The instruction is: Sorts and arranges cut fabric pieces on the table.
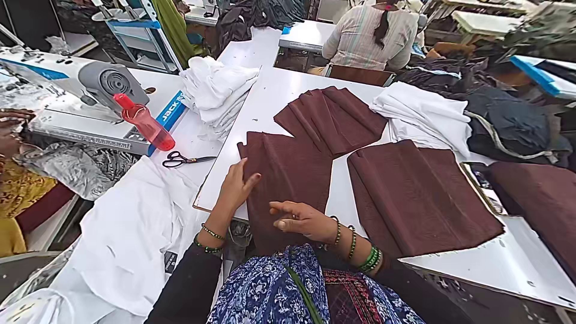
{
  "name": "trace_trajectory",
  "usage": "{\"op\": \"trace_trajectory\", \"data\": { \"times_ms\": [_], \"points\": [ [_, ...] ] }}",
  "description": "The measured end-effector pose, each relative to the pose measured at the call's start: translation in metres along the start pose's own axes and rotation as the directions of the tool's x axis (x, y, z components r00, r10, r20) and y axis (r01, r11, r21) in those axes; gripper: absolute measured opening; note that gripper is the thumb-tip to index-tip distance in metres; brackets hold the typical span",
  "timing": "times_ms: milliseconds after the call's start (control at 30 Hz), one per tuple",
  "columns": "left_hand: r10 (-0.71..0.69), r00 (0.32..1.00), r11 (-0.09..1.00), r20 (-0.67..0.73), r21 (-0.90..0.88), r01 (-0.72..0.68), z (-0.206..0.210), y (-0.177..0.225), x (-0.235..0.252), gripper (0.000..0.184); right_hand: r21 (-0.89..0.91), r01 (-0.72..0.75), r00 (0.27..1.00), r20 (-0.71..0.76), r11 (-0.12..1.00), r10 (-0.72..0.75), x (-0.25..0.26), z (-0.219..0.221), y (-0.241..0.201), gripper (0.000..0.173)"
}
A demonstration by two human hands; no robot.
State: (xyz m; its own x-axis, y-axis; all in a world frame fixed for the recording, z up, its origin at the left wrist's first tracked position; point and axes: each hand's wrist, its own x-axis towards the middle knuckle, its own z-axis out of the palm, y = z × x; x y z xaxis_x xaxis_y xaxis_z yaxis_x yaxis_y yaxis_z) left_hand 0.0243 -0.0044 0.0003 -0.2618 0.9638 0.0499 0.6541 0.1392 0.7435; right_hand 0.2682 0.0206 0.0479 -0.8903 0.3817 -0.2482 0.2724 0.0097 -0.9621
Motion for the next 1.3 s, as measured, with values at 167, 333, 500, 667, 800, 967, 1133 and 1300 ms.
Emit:
{"op": "trace_trajectory", "data": {
  "times_ms": [167, 333, 500, 667, 800, 967, 1133, 1300],
  "points": [
    [0.116, 0.926, 0.923, 0.36, 0.305, -0.234, 0.014, 0.025, 0.007, 0.064, 0.002, 0.006, 0.971, -0.238, 1.0, -0.006, -0.046, -0.02, 0.016, 0.053],
    [-0.169, 0.948, 0.905, 0.271, 0.423, 0.041, -0.006, -0.008, 0.042, 0.064, -0.415, 0.001, 0.851, -0.477, 0.91, -0.219, -0.076, -0.022, 0.053, 0.048],
    [-0.261, 0.955, 0.837, 0.144, 0.526, 0.149, -0.025, -0.009, 0.06, 0.067, -0.653, 0.033, 0.781, -0.456, 0.757, -0.427, -0.094, -0.014, 0.1, 0.036],
    [-0.097, 0.918, 0.833, 0.384, 0.537, -0.136, 0.002, 0.028, 0.076, 0.085, -0.665, 0.092, 0.676, -0.504, 0.741, -0.537, -0.092, -0.014, 0.12, 0.029],
    [0.301, 0.717, 0.829, 0.629, 0.199, -0.523, 0.029, 0.026, 0.099, 0.068, -0.68, 0.092, 0.651, -0.512, 0.727, -0.561, -0.087, -0.015, 0.119, 0.028],
    [0.103, 0.979, 0.964, -0.174, 0.261, -0.055, -0.011, 0.002, 0.091, 0.075, -0.689, 0.093, 0.624, -0.523, 0.719, -0.581, -0.087, -0.015, 0.12, 0.027],
    [-0.461, 0.882, 0.84, -0.094, 0.272, 0.469, -0.054, -0.039, 0.081, 0.059, -0.71, 0.107, 0.597, -0.514, 0.696, -0.616, -0.084, -0.013, 0.121, 0.025],
    [-0.197, 0.902, 0.952, -0.383, 0.144, 0.269, -0.046, -0.039, 0.079, 0.036, -0.711, 0.116, 0.575, -0.522, 0.694, -0.631, -0.082, -0.013, 0.121, 0.022]
  ]
}}
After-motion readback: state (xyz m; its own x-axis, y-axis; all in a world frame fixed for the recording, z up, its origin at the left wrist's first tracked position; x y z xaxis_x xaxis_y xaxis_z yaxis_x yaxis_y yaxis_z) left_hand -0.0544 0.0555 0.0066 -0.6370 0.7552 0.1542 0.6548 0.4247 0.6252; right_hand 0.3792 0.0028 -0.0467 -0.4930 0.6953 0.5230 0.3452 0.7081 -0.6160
